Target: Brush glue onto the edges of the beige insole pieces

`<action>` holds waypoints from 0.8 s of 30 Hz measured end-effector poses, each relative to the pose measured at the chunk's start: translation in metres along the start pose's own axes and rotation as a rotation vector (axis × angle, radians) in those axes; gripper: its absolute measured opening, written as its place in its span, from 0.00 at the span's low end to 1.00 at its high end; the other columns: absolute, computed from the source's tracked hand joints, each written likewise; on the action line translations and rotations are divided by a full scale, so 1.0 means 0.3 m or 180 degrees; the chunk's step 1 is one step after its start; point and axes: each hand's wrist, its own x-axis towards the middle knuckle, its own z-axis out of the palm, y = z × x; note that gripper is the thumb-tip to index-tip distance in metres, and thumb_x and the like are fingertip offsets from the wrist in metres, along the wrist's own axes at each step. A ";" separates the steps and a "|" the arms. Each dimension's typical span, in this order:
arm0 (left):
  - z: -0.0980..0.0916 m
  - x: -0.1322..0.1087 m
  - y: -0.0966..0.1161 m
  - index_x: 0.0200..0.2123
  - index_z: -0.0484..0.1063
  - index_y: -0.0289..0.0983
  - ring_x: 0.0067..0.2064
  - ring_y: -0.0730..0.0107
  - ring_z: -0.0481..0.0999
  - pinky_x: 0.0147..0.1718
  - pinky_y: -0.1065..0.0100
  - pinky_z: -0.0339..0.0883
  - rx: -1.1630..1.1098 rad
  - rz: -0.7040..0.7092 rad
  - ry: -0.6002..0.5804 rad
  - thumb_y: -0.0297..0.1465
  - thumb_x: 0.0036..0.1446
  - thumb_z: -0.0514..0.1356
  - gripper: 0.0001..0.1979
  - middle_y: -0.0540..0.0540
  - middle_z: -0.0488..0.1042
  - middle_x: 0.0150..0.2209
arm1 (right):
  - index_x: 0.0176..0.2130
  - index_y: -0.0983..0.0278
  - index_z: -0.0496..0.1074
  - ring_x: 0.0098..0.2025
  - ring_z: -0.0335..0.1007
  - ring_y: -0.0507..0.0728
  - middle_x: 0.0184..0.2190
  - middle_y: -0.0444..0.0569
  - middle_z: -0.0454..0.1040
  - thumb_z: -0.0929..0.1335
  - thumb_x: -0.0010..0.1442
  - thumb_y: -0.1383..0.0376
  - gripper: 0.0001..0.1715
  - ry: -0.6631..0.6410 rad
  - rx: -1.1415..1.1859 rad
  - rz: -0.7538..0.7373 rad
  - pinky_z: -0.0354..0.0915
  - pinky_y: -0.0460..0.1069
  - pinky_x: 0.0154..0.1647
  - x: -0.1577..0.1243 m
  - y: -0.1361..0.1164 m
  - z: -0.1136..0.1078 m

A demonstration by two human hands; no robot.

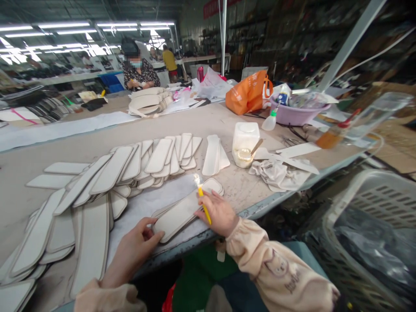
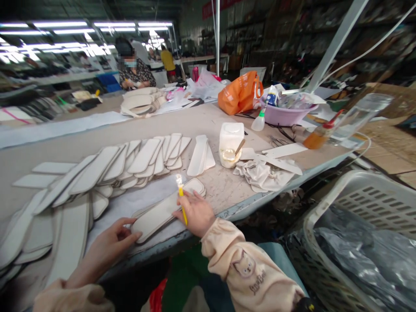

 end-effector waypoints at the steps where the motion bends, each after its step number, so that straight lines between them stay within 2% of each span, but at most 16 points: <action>1: -0.002 -0.001 0.001 0.46 0.66 0.40 0.29 0.64 0.74 0.30 0.67 0.59 0.0016 0.0000 -0.0016 0.47 0.51 0.54 0.23 0.54 0.72 0.25 | 0.43 0.61 0.65 0.57 0.67 0.61 0.47 0.55 0.76 0.67 0.61 0.58 0.12 0.0068 -0.0078 0.0113 0.58 0.63 0.61 0.001 0.027 -0.018; 4: -0.007 -0.004 0.007 0.46 0.66 0.39 0.29 0.64 0.74 0.30 0.67 0.59 0.0062 -0.0006 -0.0058 0.47 0.51 0.54 0.23 0.53 0.73 0.25 | 0.44 0.60 0.64 0.51 0.72 0.61 0.45 0.53 0.76 0.67 0.62 0.59 0.12 0.0275 -0.0327 0.0470 0.60 0.62 0.59 0.003 0.100 -0.059; 7: -0.011 -0.007 0.009 0.46 0.66 0.39 0.30 0.64 0.74 0.30 0.67 0.59 0.0063 -0.0031 -0.0086 0.46 0.51 0.54 0.23 0.53 0.73 0.26 | 0.44 0.60 0.63 0.45 0.74 0.61 0.43 0.52 0.76 0.66 0.62 0.58 0.12 0.0497 -0.0431 0.0854 0.68 0.57 0.48 0.004 0.139 -0.073; 10: -0.010 -0.008 0.008 0.47 0.66 0.40 0.31 0.65 0.74 0.31 0.67 0.59 0.0037 -0.0052 -0.0084 0.45 0.52 0.54 0.23 0.53 0.74 0.27 | 0.45 0.60 0.63 0.40 0.75 0.61 0.40 0.51 0.76 0.65 0.62 0.57 0.13 0.0584 -0.0442 0.1217 0.69 0.53 0.39 0.014 0.140 -0.076; 14: -0.011 -0.011 0.009 0.50 0.65 0.40 0.31 0.65 0.74 0.31 0.68 0.58 0.0063 -0.0053 -0.0024 0.44 0.53 0.55 0.24 0.53 0.74 0.29 | 0.43 0.60 0.64 0.36 0.75 0.61 0.34 0.48 0.76 0.67 0.59 0.57 0.14 0.0546 -0.0375 0.1619 0.68 0.53 0.36 0.040 0.117 -0.086; 21: -0.020 -0.022 0.033 0.55 0.67 0.40 0.32 0.65 0.72 0.32 0.67 0.57 0.0351 0.0107 0.0005 0.39 0.54 0.54 0.25 0.51 0.73 0.28 | 0.43 0.60 0.66 0.36 0.75 0.60 0.35 0.47 0.76 0.68 0.56 0.60 0.14 0.0811 -0.0306 0.1550 0.67 0.52 0.36 0.045 0.113 -0.077; 24: -0.025 -0.026 0.029 0.54 0.69 0.40 0.33 0.64 0.73 0.33 0.67 0.59 0.0330 0.0189 0.0054 0.38 0.54 0.55 0.24 0.50 0.74 0.30 | 0.42 0.59 0.65 0.35 0.75 0.58 0.37 0.46 0.76 0.68 0.55 0.61 0.14 0.1091 0.0067 0.1526 0.68 0.52 0.37 0.044 0.112 -0.063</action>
